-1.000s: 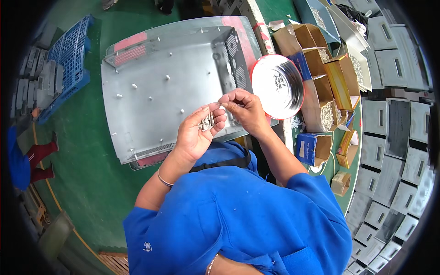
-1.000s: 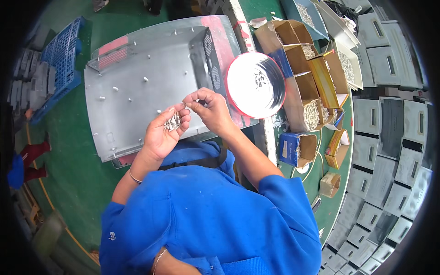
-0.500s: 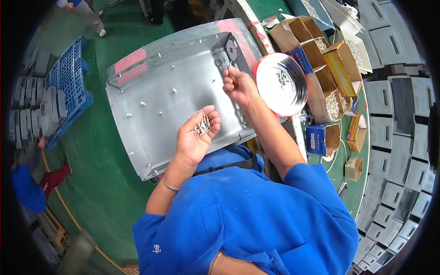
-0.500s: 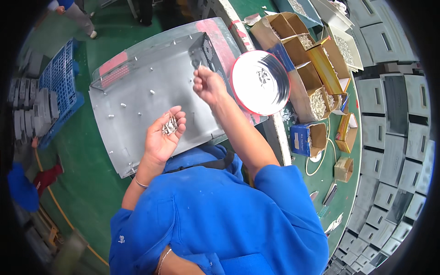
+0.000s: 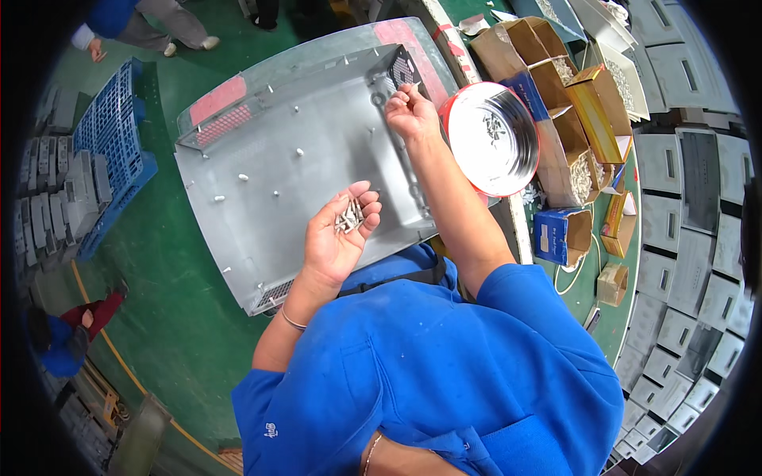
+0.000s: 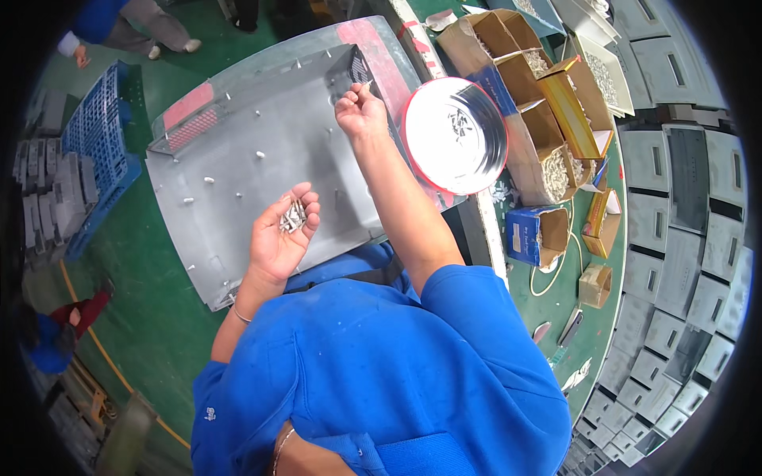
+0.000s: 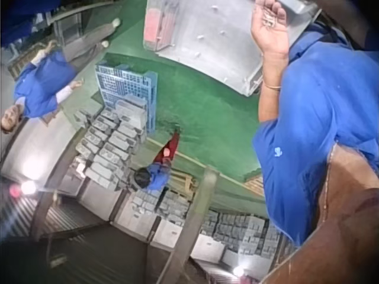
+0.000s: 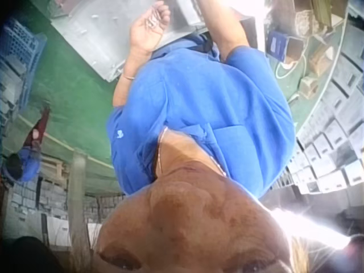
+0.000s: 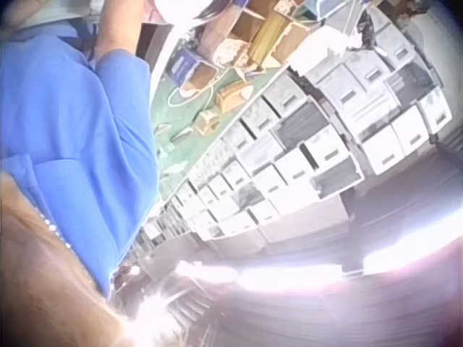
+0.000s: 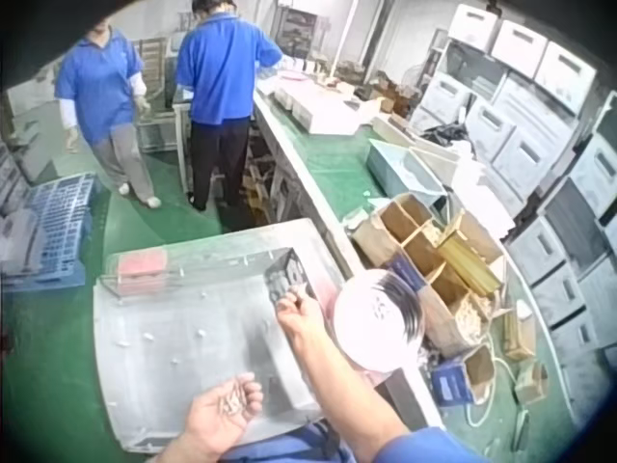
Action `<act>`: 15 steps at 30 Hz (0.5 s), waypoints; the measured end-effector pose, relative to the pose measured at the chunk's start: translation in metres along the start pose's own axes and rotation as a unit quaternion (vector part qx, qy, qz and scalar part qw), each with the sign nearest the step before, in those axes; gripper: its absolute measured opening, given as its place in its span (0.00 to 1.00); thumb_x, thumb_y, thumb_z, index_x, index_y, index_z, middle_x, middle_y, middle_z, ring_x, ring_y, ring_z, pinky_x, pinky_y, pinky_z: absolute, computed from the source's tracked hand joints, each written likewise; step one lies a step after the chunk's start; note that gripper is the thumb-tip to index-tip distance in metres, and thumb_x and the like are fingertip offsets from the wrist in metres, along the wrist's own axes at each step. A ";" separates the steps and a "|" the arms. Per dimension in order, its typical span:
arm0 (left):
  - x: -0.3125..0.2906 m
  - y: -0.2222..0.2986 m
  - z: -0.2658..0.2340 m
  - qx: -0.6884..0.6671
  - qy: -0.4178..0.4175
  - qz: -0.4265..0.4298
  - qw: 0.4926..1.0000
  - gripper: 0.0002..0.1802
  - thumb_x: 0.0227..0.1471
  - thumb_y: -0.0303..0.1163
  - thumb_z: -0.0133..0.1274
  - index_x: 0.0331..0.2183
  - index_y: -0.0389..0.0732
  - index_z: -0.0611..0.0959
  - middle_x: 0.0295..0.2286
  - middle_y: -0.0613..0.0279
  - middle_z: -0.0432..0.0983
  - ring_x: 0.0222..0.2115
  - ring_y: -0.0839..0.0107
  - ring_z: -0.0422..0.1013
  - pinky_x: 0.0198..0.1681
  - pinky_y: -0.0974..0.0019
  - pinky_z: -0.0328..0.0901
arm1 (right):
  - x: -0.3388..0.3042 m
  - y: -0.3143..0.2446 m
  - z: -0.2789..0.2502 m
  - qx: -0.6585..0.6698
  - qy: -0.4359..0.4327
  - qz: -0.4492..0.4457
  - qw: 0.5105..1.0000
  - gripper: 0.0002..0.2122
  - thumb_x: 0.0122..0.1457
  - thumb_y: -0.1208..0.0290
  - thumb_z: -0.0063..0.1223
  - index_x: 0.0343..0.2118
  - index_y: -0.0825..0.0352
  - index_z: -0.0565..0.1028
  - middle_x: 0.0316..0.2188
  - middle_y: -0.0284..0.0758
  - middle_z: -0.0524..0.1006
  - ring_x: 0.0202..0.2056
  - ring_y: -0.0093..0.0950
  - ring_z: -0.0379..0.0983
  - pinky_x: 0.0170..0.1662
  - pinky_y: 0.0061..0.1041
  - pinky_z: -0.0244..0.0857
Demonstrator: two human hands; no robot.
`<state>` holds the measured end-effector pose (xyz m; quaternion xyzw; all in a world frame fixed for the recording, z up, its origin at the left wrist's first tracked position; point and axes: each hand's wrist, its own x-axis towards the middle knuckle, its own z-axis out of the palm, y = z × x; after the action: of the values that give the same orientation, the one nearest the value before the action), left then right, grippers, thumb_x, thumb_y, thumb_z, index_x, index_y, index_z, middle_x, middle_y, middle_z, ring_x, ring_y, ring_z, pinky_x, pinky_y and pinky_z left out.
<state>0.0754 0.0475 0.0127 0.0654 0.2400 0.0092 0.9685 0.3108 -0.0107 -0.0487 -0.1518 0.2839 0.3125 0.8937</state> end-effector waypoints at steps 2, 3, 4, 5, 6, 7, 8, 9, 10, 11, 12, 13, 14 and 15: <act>0.001 0.000 0.001 -0.001 0.000 -0.003 1.000 0.16 0.51 0.30 0.40 0.40 0.30 0.71 0.33 0.52 0.72 0.34 0.65 0.70 0.38 0.67 0.66 | 0.000 0.000 0.000 0.008 -0.008 0.004 1.000 0.11 0.58 0.64 0.39 0.25 0.65 0.64 0.17 0.28 0.62 0.17 0.20 0.57 0.19 0.18 0.53; 0.001 0.000 0.001 -0.001 0.001 -0.005 1.000 0.16 0.51 0.30 0.40 0.40 0.30 0.71 0.33 0.52 0.72 0.34 0.65 0.70 0.38 0.67 0.66 | -0.001 0.000 -0.001 0.011 -0.007 0.008 1.000 0.11 0.58 0.64 0.39 0.24 0.65 0.64 0.16 0.28 0.62 0.17 0.20 0.57 0.19 0.18 0.53; 0.002 0.000 0.002 -0.001 0.003 -0.005 1.000 0.16 0.51 0.30 0.40 0.40 0.30 0.71 0.33 0.52 0.72 0.34 0.65 0.70 0.38 0.67 0.66 | -0.001 0.001 -0.001 0.015 -0.007 0.013 1.000 0.11 0.58 0.63 0.39 0.24 0.65 0.65 0.16 0.27 0.62 0.17 0.20 0.57 0.19 0.18 0.53; 0.002 0.001 0.003 0.000 0.006 -0.005 1.000 0.16 0.51 0.30 0.40 0.40 0.30 0.71 0.33 0.52 0.72 0.33 0.65 0.70 0.38 0.67 0.66 | -0.001 0.001 -0.001 0.017 -0.007 0.012 1.000 0.11 0.58 0.63 0.39 0.24 0.65 0.64 0.16 0.27 0.62 0.17 0.20 0.57 0.19 0.18 0.53; 0.002 0.001 0.003 0.000 0.008 -0.005 1.000 0.16 0.51 0.30 0.40 0.40 0.30 0.71 0.33 0.52 0.72 0.33 0.65 0.70 0.38 0.67 0.66 | -0.002 0.002 -0.001 0.020 -0.007 0.011 1.000 0.11 0.58 0.64 0.39 0.24 0.65 0.64 0.16 0.27 0.62 0.17 0.20 0.57 0.19 0.18 0.53; 0.001 0.001 0.003 0.000 0.009 -0.005 1.000 0.16 0.51 0.30 0.40 0.40 0.30 0.71 0.33 0.52 0.72 0.33 0.65 0.70 0.38 0.67 0.66 | -0.002 0.003 -0.001 0.023 -0.006 0.010 1.000 0.11 0.58 0.64 0.39 0.24 0.65 0.64 0.17 0.27 0.63 0.17 0.20 0.57 0.19 0.18 0.53; 0.002 0.001 0.002 -0.001 0.009 -0.004 1.000 0.16 0.51 0.30 0.40 0.40 0.30 0.71 0.33 0.52 0.72 0.33 0.65 0.70 0.38 0.67 0.66 | -0.001 0.003 -0.002 0.029 -0.015 0.009 0.999 0.10 0.58 0.64 0.39 0.24 0.64 0.64 0.17 0.27 0.63 0.17 0.20 0.57 0.19 0.19 0.53; 0.001 0.001 0.001 -0.001 0.009 -0.004 1.000 0.16 0.51 0.30 0.40 0.40 0.30 0.71 0.33 0.51 0.72 0.33 0.65 0.70 0.38 0.67 0.66 | -0.001 0.003 -0.002 0.036 -0.024 0.008 0.999 0.10 0.58 0.64 0.39 0.24 0.64 0.64 0.17 0.27 0.63 0.17 0.20 0.57 0.19 0.19 0.53; 0.001 0.001 0.001 -0.003 0.009 -0.004 1.000 0.16 0.51 0.30 0.40 0.40 0.30 0.71 0.33 0.51 0.72 0.33 0.65 0.70 0.38 0.67 0.66 | -0.001 0.003 -0.003 0.042 -0.033 0.006 0.999 0.10 0.58 0.64 0.38 0.24 0.64 0.64 0.17 0.27 0.64 0.17 0.20 0.57 0.19 0.19 0.53; 0.001 0.001 0.001 -0.005 0.008 -0.004 1.000 0.17 0.51 0.30 0.40 0.40 0.30 0.70 0.33 0.51 0.72 0.33 0.65 0.70 0.38 0.66 0.66 | 0.000 0.003 -0.003 0.046 -0.035 0.007 0.998 0.10 0.59 0.64 0.38 0.24 0.64 0.64 0.18 0.27 0.64 0.17 0.20 0.57 0.19 0.19 0.53; 0.001 0.001 0.001 -0.007 0.008 -0.004 1.000 0.17 0.51 0.30 0.40 0.41 0.30 0.70 0.33 0.51 0.72 0.33 0.65 0.70 0.38 0.66 0.66 | 0.000 0.003 -0.003 0.050 -0.037 0.008 0.998 0.10 0.59 0.65 0.38 0.24 0.63 0.64 0.18 0.27 0.64 0.17 0.20 0.57 0.19 0.19 0.53; 0.001 0.001 0.001 -0.006 0.006 -0.003 1.000 0.17 0.51 0.30 0.40 0.41 0.30 0.70 0.33 0.51 0.72 0.33 0.65 0.70 0.38 0.66 0.66 | 0.000 0.003 -0.004 0.054 -0.039 0.008 0.998 0.09 0.59 0.65 0.38 0.24 0.63 0.64 0.18 0.27 0.64 0.17 0.20 0.57 0.19 0.19 0.53; 0.001 0.001 0.001 -0.006 0.003 -0.002 1.000 0.17 0.51 0.30 0.40 0.41 0.30 0.70 0.33 0.51 0.72 0.33 0.65 0.70 0.38 0.66 0.66 | 0.001 0.003 -0.005 0.057 -0.046 0.011 0.997 0.09 0.59 0.65 0.37 0.24 0.63 0.64 0.18 0.27 0.65 0.17 0.20 0.57 0.19 0.19 0.53; 0.001 0.001 0.000 -0.005 0.001 -0.001 1.000 0.17 0.51 0.30 0.40 0.41 0.30 0.70 0.33 0.51 0.72 0.33 0.65 0.70 0.38 0.66 0.66 | 0.002 0.003 -0.005 0.060 -0.052 0.014 0.997 0.10 0.59 0.65 0.37 0.25 0.63 0.64 0.18 0.27 0.65 0.17 0.20 0.57 0.19 0.19 0.53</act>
<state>0.0767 0.0487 0.0125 0.0604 0.2406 0.0092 0.9687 0.3079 -0.0098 -0.0543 -0.0770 0.2576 0.3151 0.9102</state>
